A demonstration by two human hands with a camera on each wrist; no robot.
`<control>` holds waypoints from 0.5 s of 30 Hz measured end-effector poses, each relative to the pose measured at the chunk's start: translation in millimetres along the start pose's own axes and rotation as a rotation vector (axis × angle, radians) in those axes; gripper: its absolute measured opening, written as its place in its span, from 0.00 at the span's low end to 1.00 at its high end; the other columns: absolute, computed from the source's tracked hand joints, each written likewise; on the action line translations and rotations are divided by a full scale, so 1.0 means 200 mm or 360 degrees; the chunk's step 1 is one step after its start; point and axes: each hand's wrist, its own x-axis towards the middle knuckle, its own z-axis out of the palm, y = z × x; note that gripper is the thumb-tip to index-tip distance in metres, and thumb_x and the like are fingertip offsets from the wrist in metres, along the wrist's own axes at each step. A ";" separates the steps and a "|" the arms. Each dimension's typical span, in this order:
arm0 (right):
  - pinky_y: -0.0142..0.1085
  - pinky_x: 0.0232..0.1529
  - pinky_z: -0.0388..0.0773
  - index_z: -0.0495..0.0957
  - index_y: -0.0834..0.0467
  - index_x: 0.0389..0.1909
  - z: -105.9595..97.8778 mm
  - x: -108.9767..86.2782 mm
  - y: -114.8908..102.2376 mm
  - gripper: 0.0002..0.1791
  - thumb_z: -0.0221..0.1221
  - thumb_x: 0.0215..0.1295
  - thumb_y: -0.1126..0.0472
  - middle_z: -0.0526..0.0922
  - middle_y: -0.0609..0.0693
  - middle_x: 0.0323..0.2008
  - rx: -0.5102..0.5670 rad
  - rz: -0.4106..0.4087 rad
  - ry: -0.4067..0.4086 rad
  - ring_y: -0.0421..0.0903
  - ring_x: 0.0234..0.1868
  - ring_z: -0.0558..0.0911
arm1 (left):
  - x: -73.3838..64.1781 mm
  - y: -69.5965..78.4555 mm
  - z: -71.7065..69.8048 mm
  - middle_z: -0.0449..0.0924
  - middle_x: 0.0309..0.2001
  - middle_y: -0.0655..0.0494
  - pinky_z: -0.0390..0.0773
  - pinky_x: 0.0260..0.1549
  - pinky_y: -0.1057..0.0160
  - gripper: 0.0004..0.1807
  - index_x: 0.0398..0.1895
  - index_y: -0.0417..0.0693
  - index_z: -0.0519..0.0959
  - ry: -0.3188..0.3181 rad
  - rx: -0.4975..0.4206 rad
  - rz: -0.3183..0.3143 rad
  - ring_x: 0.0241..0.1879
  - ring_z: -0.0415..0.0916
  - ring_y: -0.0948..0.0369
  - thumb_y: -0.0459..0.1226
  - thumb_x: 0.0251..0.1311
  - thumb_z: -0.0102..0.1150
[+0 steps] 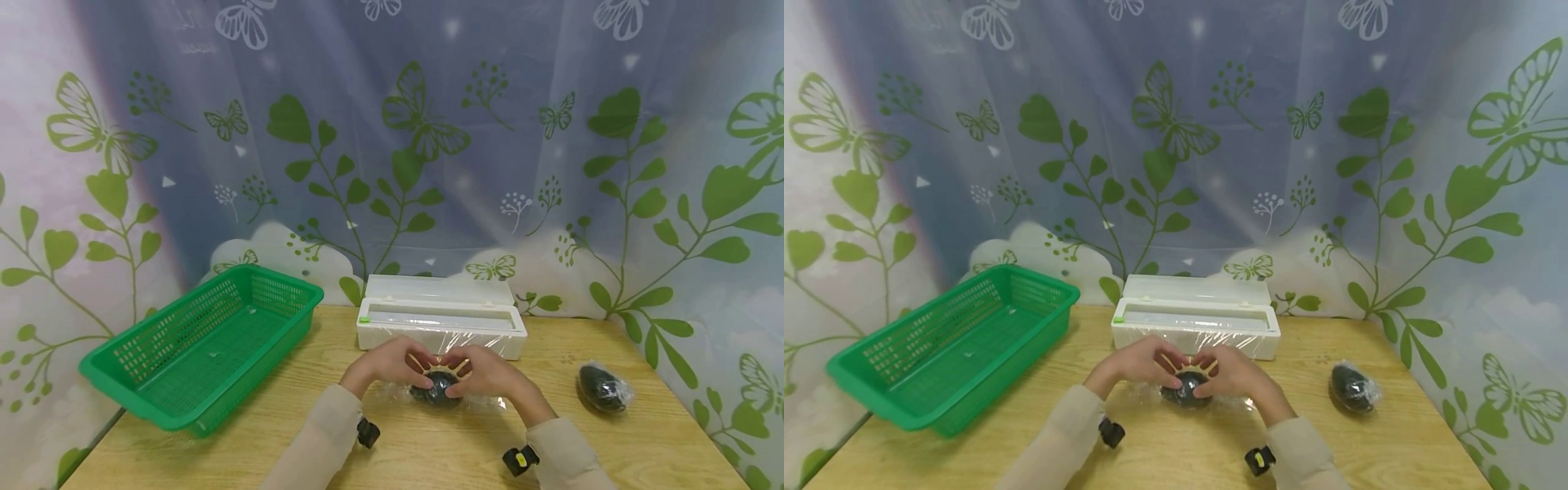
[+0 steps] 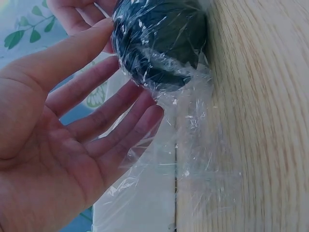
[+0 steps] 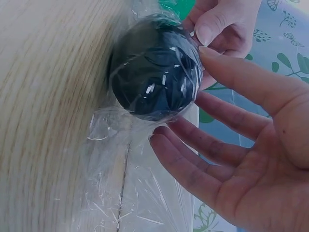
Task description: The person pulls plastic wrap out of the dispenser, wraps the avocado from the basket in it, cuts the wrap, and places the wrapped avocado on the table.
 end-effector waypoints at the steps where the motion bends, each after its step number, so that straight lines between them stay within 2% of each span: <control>1: 0.47 0.48 0.87 0.82 0.62 0.55 0.00 0.00 0.00 0.27 0.76 0.55 0.62 0.85 0.60 0.51 -0.0004 -0.0002 -0.0002 0.60 0.50 0.86 | 0.00 0.00 0.00 0.86 0.54 0.44 0.87 0.48 0.62 0.21 0.57 0.42 0.84 -0.0005 -0.0003 0.0003 0.53 0.86 0.47 0.34 0.59 0.74; 15: 0.45 0.47 0.88 0.82 0.61 0.54 -0.02 -0.01 0.00 0.24 0.74 0.58 0.58 0.86 0.59 0.51 -0.0004 -0.0026 -0.0071 0.58 0.49 0.87 | -0.01 0.01 0.00 0.87 0.53 0.44 0.85 0.46 0.67 0.18 0.53 0.41 0.86 -0.0084 -0.0034 0.0005 0.51 0.86 0.49 0.33 0.60 0.73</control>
